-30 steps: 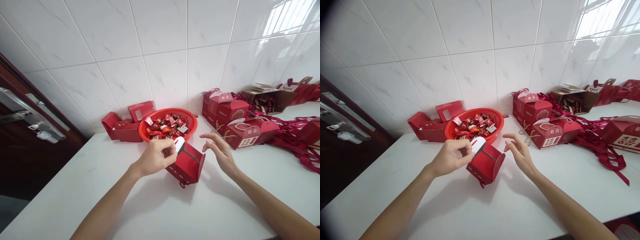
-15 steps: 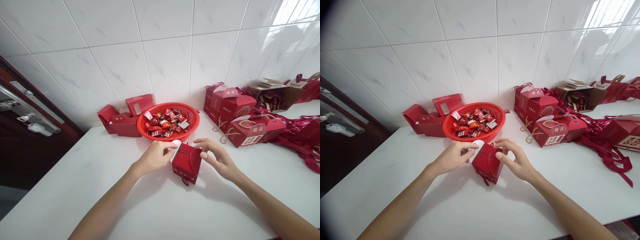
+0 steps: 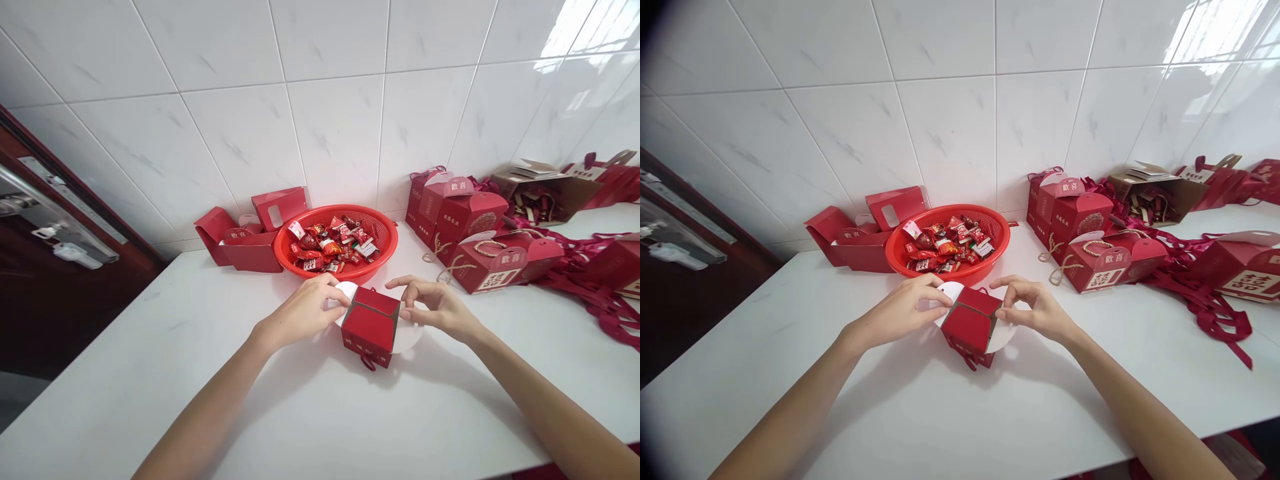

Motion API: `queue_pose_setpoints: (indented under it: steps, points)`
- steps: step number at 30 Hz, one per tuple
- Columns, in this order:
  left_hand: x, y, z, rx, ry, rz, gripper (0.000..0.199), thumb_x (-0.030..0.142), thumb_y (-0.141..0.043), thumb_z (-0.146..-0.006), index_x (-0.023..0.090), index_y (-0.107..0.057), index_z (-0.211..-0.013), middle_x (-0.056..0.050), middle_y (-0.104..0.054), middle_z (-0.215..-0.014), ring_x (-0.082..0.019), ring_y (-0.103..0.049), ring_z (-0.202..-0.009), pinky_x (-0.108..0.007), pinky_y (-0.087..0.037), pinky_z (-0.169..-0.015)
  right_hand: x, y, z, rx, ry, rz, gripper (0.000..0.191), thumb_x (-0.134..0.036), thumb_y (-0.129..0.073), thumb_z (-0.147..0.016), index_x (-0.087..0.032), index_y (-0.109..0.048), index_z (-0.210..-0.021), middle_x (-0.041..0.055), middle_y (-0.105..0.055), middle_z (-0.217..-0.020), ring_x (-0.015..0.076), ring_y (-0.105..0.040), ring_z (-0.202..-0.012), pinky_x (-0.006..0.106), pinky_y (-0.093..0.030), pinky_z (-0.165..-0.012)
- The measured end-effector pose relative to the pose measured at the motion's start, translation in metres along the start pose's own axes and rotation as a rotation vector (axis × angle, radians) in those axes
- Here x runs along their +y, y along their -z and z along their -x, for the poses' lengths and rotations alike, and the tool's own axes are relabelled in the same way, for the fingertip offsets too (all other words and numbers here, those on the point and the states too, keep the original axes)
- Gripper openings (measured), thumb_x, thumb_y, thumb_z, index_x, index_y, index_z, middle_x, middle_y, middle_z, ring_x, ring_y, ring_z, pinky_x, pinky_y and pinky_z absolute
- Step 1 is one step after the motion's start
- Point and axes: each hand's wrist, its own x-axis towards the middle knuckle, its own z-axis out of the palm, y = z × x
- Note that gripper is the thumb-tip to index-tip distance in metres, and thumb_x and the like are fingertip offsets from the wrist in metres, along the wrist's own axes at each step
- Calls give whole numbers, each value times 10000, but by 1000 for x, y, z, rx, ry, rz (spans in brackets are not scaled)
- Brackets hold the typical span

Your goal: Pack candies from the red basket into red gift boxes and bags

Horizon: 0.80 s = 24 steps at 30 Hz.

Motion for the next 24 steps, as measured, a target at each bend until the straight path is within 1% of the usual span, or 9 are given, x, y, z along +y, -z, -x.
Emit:
queue_pose_setpoints:
  steps: [4, 7, 11, 13, 15, 17, 20, 22, 24]
  points:
    - [3, 4, 4, -60, -57, -76, 277, 209, -552, -866, 304, -810, -904, -52, -579, -1315, -267, -596, -1158, -353, -518, -915, 2, 6, 0, -113, 70, 107, 234, -441, -759, -816, -218, -731, -752, 111, -678, -1203, 301, -573, -1260, 407, -554, -908]
    - [3, 6, 6, -101, -86, -117, 280, 191, -545, -878, 287, -808, -884, -45, -527, -1423, -294, -499, -1312, -380, -480, -1009, -1, 6, 1, -165, 112, 158, 207, -428, -714, -865, -237, -775, -813, 101, -697, -1156, 296, -568, -1273, 397, -569, -894]
    - [4, 8, 7, -164, -94, -158, 304, 150, -518, -882, 273, -794, -914, -52, -602, -1299, -258, -567, -1209, -356, -476, -998, -3, 4, 4, -234, 139, 236, 234, -397, -605, -950, -266, -794, -991, 93, -630, -1323, 239, -665, -1093, 326, -595, -763]
    - [5, 9, 8, -179, -105, -171, 322, 135, -492, -885, 258, -782, -954, -65, -617, -1241, -241, -604, -1116, -337, -496, -931, -3, 2, 5, -233, 162, 270, 259, -380, -558, -978, -273, -777, -1066, 91, -604, -1367, 221, -672, -1072, 324, -592, -792]
    - [6, 10, 9, -177, -112, -161, 334, 135, -470, -890, 242, -768, -996, -74, -617, -1211, -231, -611, -1062, -326, -503, -885, -1, 1, 5, -207, 186, 307, 270, -373, -539, -987, -276, -760, -1109, 87, -624, -1345, 234, -645, -1146, 349, -577, -875]
    - [7, 11, 10, -174, -113, -133, 355, 160, -478, -892, 243, -735, -1123, -79, -609, -1212, -234, -594, -1083, -325, -502, -891, 1, 1, 5, -174, 203, 327, 297, -384, -548, -980, -285, -714, -1206, 80, -653, -1314, 245, -620, -1191, 383, -553, -946]
    - [9, 12, 11, -223, -105, -121, 429, 211, -514, -891, 265, -653, -1294, -79, -572, -1263, -255, -541, -1183, -356, -480, -969, 5, 3, 5, -135, 151, 318, 471, -439, -585, -950, -296, -569, -1399, 80, -643, -1349, 235, -657, -1077, 403, -558, -938]
    - [11, 12, 11, -266, -89, -133, 429, 233, -544, -884, 287, -648, -1297, -79, -540, -1302, -277, -499, -1240, -394, -456, -1015, 7, 3, 4, -116, 97, 300, 578, -485, -627, -911, -300, -510, -1447, 86, -619, -1378, 226, -666, -1001, 404, -571, -906]
    - [13, 12, 11, -289, -85, -137, 430, 232, -604, -850, 305, -655, -1270, -77, -518, -1326, -301, -459, -1280, -430, -431, -1043, 9, 4, 3, -103, 72, 276, 656, -519, -677, -863, -303, -494, -1455, 88, -607, -1380, 232, -657, -1005, 412, -566, -914]
